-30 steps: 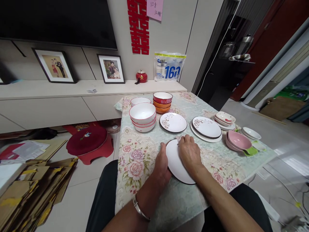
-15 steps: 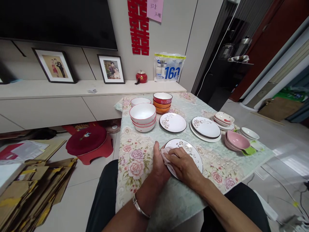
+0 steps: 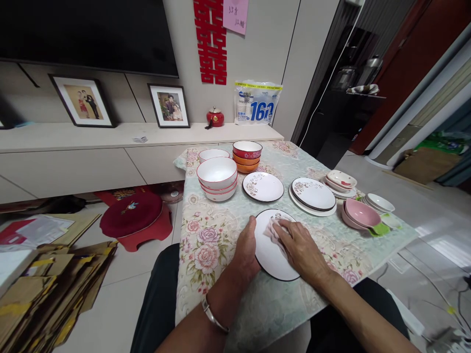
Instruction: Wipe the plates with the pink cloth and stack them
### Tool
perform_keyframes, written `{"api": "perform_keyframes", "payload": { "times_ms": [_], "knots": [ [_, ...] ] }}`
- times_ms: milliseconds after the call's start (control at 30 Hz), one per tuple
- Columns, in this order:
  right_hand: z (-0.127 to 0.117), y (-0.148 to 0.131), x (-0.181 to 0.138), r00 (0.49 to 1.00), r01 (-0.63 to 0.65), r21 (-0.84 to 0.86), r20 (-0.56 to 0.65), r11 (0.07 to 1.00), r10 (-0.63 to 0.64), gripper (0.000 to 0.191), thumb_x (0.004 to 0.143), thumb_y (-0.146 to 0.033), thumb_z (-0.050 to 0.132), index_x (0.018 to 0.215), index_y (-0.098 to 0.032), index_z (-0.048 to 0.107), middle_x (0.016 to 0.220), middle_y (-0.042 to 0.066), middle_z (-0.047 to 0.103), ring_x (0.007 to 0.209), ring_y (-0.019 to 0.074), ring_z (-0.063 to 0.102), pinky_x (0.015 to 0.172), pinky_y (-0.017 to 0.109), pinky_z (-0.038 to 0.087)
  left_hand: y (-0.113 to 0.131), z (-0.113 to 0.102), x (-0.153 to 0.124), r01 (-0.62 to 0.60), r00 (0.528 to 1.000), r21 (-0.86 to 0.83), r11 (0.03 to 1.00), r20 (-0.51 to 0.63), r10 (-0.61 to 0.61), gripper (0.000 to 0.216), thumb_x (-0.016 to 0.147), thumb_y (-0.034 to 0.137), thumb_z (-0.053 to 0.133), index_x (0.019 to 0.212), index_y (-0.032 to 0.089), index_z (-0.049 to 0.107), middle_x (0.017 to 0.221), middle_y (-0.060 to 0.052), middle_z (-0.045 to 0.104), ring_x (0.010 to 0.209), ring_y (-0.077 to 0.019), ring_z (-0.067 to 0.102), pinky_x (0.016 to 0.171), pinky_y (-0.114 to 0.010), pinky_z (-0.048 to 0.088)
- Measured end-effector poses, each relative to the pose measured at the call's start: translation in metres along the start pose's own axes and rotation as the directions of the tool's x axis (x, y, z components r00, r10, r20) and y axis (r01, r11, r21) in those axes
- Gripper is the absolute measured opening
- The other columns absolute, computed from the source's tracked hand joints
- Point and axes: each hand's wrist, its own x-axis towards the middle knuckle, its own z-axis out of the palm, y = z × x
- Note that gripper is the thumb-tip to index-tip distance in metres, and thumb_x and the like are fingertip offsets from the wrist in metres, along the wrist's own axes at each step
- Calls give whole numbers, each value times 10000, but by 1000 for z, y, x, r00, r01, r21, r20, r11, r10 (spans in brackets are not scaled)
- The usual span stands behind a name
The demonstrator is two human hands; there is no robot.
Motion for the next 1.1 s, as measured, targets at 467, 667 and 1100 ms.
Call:
{"api": "perform_keyframes", "payload": {
  "times_ms": [467, 667, 1100],
  "knots": [
    [23, 22, -7, 944, -326, -181, -104, 928, 312, 365, 1009, -214, 398, 1256, -8, 571, 846, 128, 562, 799, 263, 504, 721, 380, 470, -8, -3, 0, -260, 956, 94, 961, -111, 270, 379, 839, 363, 693, 1131, 128, 635, 993, -114, 764, 835, -236, 731, 789, -363, 583],
    [8, -8, -39, 940, -338, -175, -107, 925, 324, 377, 1010, -249, 371, 1252, -41, 572, 917, 161, 549, 848, 284, 507, 716, 421, 494, -10, -3, 1, -281, 945, 73, 957, -152, 289, 338, 879, 354, 640, 1134, 132, 632, 922, -100, 766, 786, -230, 734, 779, -375, 591],
    [-10, -76, -56, 976, -163, 47, -139, 986, 168, 328, 969, -211, 517, 1287, -134, 547, 1146, 185, 602, 978, 301, 542, 805, 482, 538, -9, -2, 3, -284, 946, 66, 957, -143, 291, 320, 912, 338, 596, 1139, 120, 651, 957, -121, 767, 882, -245, 734, 836, -389, 580]
  ]
}}
